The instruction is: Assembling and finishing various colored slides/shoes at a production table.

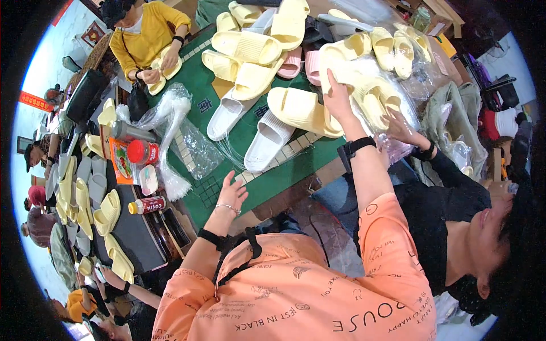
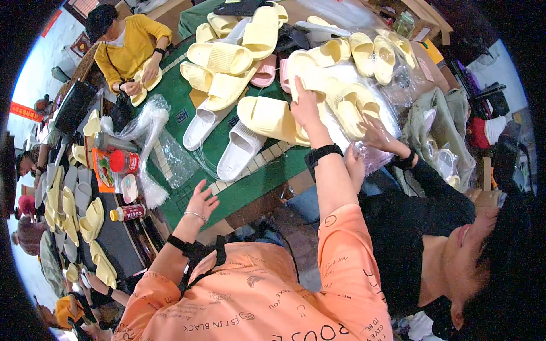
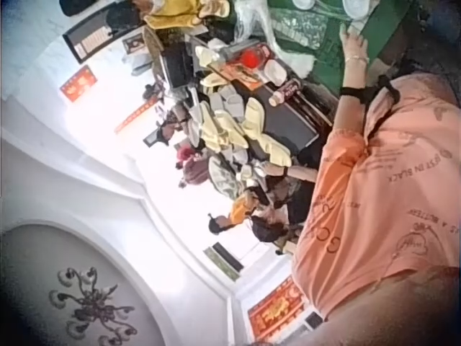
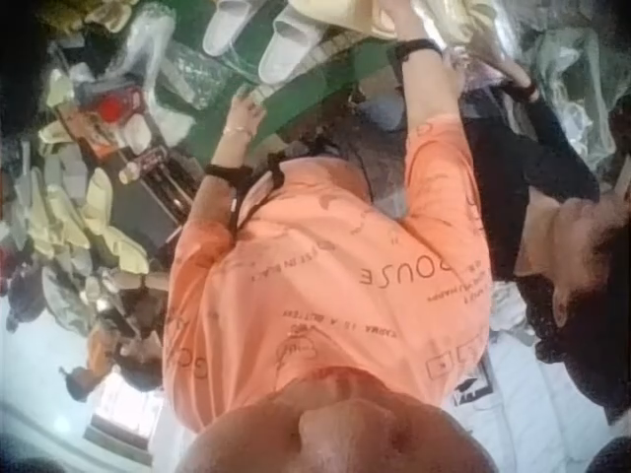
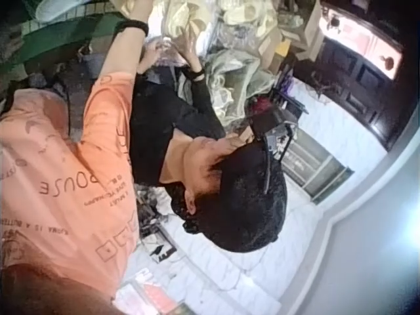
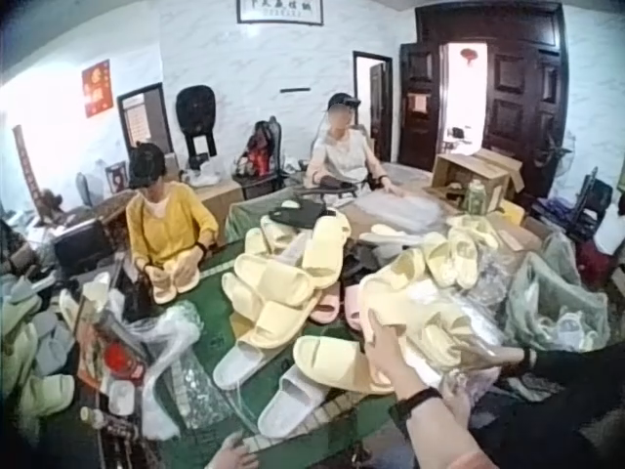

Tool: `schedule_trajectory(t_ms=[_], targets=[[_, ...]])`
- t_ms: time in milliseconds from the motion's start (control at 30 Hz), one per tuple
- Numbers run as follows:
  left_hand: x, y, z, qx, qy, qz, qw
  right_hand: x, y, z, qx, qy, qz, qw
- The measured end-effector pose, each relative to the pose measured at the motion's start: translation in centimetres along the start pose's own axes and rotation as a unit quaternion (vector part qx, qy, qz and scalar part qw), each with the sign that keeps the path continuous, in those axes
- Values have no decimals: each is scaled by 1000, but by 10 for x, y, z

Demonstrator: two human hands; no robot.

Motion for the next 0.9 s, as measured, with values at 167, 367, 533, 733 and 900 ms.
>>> schedule_trajectory(t_ms=[167, 367, 533, 733, 900], targets=[[-2, -28, -11, -80, -9, -30, 996, 13, -51, 39, -29, 70, 68, 995], [29, -26, -11, -85, -33, -137, 986, 124, -132, 133, -226, -187, 24, 956], [34, -25, -20, -78, -13, -165, 983, 166, -118, 142, -189, -232, 66, 952], [24, -23, -39, -73, -9, -150, 986, 169, -123, 146, -239, -236, -11, 942], [36, -22, -50, -85, -60, -111, 988, 161, -130, 150, -212, -201, -82, 953]])
Point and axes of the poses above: each hand's wrist, its own z-axis away from the middle knuckle, its own x-axis out of the palm, y = z × x, the point moved 8 cm from there along -z, towards the middle knuckle, and after that the axes turned 8 degrees about -x, right-handed, at the moved point
